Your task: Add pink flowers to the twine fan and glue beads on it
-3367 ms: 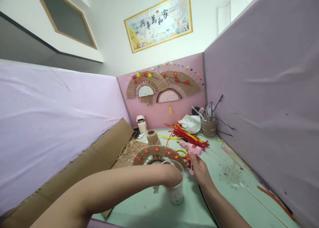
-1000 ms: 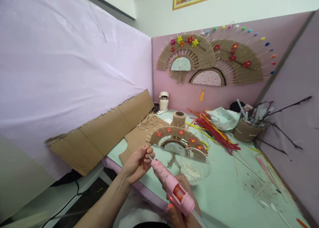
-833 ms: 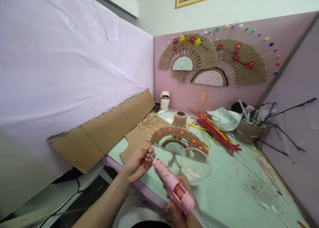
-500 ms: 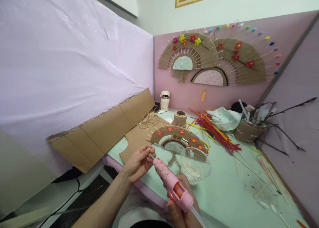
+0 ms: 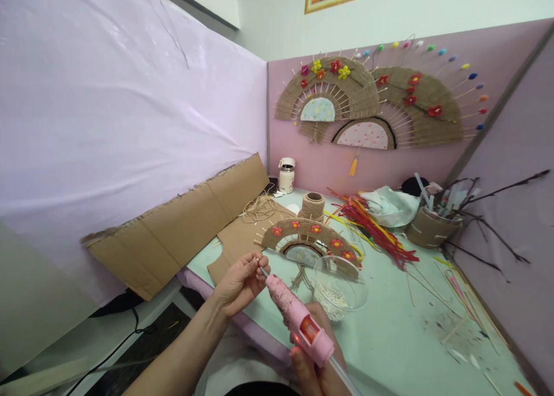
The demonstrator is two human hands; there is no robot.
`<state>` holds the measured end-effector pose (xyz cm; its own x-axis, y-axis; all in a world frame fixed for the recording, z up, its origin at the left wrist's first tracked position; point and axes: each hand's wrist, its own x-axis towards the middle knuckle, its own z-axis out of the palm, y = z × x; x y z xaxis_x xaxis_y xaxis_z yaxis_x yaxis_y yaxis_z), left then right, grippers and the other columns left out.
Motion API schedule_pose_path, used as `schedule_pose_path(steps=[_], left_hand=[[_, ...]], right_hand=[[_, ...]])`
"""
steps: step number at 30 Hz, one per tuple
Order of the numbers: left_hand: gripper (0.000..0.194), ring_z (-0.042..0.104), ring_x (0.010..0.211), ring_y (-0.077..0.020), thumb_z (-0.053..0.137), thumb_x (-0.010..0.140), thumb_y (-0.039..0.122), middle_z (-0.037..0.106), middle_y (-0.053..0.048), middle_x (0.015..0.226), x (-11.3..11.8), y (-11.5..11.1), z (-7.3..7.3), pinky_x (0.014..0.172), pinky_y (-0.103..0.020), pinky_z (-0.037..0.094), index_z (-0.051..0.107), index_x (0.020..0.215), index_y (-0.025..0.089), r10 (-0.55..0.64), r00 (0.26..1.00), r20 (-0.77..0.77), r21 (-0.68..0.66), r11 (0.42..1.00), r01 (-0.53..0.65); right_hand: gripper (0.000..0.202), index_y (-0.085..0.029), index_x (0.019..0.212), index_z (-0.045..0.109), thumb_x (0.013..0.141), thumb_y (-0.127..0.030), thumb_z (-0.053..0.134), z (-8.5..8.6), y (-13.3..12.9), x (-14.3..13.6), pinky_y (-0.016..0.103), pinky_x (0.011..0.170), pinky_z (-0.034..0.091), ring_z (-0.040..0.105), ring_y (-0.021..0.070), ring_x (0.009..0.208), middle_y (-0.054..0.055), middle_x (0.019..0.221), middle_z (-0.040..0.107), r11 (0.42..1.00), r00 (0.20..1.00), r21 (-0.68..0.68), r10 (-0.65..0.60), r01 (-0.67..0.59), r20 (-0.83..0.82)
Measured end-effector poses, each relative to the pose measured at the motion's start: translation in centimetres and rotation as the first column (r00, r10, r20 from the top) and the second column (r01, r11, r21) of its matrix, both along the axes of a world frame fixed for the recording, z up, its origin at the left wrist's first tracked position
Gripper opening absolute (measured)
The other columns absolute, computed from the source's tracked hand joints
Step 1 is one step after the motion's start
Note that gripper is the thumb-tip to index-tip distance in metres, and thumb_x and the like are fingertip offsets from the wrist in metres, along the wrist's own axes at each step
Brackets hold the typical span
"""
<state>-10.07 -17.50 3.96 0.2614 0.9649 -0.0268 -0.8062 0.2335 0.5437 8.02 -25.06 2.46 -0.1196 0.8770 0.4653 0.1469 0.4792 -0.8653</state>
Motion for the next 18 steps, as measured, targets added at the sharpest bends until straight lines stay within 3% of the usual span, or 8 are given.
schedule_pose_path(steps=[14, 18], left_hand=[[0.032, 0.055, 0.053, -0.0017, 0.087, 0.054, 0.016, 0.062, 0.002, 0.067, -0.08, -0.14, 0.08, 0.056, -0.012, 0.047, 0.062, 0.074, 0.012, 0.024, 0.998, -0.052, -0.046, 0.999, -0.027], [0.032, 0.053, 0.053, -0.0014, 0.087, 0.055, 0.017, 0.061, 0.002, 0.066, -0.07, -0.09, -0.13, 0.056, -0.012, 0.046, 0.062, 0.075, 0.011, 0.016, 0.998, -0.062, -0.027, 0.999, -0.018]], right_hand=[[0.039, -0.02, 0.095, 0.058, 0.087, -0.057, 0.046, -0.04, 0.0, -0.06, 0.027, 0.053, 0.042, 0.059, 0.02, 0.066, 0.005, 0.075, 0.06, 1.0, 1.0, 0.0, 0.001, -0.001, -0.017], [0.04, -0.021, 0.094, 0.058, 0.086, -0.058, 0.046, -0.03, -0.04, -0.06, 0.027, 0.053, 0.042, 0.056, 0.0183, 0.061, 0.004, 0.075, 0.06, 1.0, 1.0, -0.002, 0.005, -0.005, -0.016]])
